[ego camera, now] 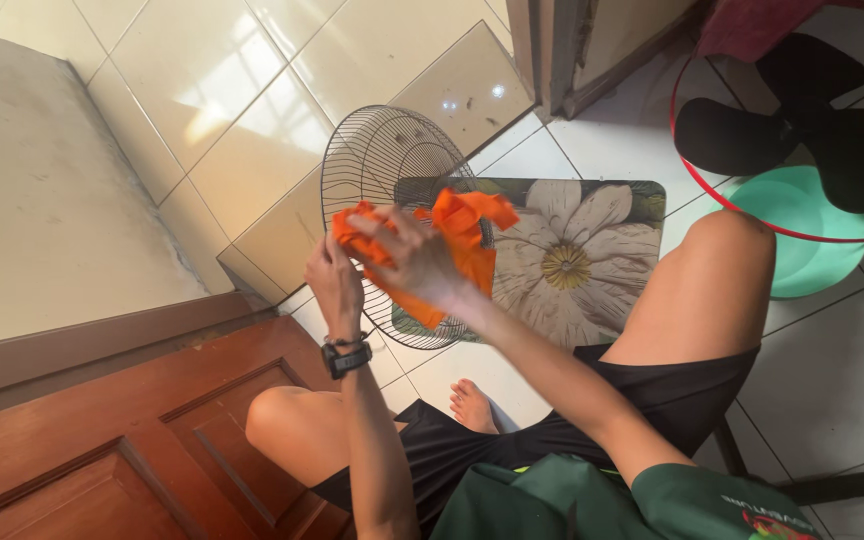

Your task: The person cleans a standing fan by wiping the metal cage with a cloth and sponge. They dip the sponge into a bucket of water, wring it out, and wipe the fan's front and back cages. The person also moves a second fan aside to access the workspace.

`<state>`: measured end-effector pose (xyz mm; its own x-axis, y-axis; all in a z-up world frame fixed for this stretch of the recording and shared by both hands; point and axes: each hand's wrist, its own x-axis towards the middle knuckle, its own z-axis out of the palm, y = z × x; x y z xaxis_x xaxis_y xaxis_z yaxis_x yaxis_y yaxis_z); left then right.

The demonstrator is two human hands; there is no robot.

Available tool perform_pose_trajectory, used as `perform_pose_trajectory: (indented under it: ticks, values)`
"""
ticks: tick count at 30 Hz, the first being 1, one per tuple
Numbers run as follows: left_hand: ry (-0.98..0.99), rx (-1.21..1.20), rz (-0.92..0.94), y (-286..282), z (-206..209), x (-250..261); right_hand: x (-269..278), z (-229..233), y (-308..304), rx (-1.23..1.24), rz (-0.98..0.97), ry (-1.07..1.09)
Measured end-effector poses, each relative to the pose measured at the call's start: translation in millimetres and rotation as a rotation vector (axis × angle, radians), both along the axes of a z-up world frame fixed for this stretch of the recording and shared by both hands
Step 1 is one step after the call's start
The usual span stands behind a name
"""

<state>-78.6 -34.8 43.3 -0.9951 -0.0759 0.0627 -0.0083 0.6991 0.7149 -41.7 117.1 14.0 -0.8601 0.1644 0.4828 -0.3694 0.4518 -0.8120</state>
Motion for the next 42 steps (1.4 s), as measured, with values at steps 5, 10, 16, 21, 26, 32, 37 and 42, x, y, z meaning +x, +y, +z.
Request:
perform_pose_trajectory:
  ticks: [5,10,16,21,26,32,37,42]
  values:
    - [-0.035,0.032,0.198,14,-1,-1,-45,-38,66,-0.027,-0.183,-0.354]
    - [-0.003,0.028,0.139,25,10,20,-37,-18,30,-0.127,-0.157,-0.106]
    - [0.013,0.075,0.068,23,12,11,-38,-14,30,-0.081,0.002,-0.12]
    - [-0.052,0.07,0.091,27,6,15,-65,-32,81,-0.028,-0.38,-0.492]
    - [0.121,0.081,-0.092,24,-2,16,-46,-1,8,-0.147,0.015,0.133]
    - [-0.028,0.141,0.15,2,-10,33,-49,-79,64,-0.34,-0.235,-0.801]
    - [0.043,0.137,0.091,-4,4,42,-29,-133,95,-0.021,-0.484,-0.49]
    - [0.409,0.143,-0.442,2,48,25,-7,-87,39,-0.087,-0.317,-0.128]
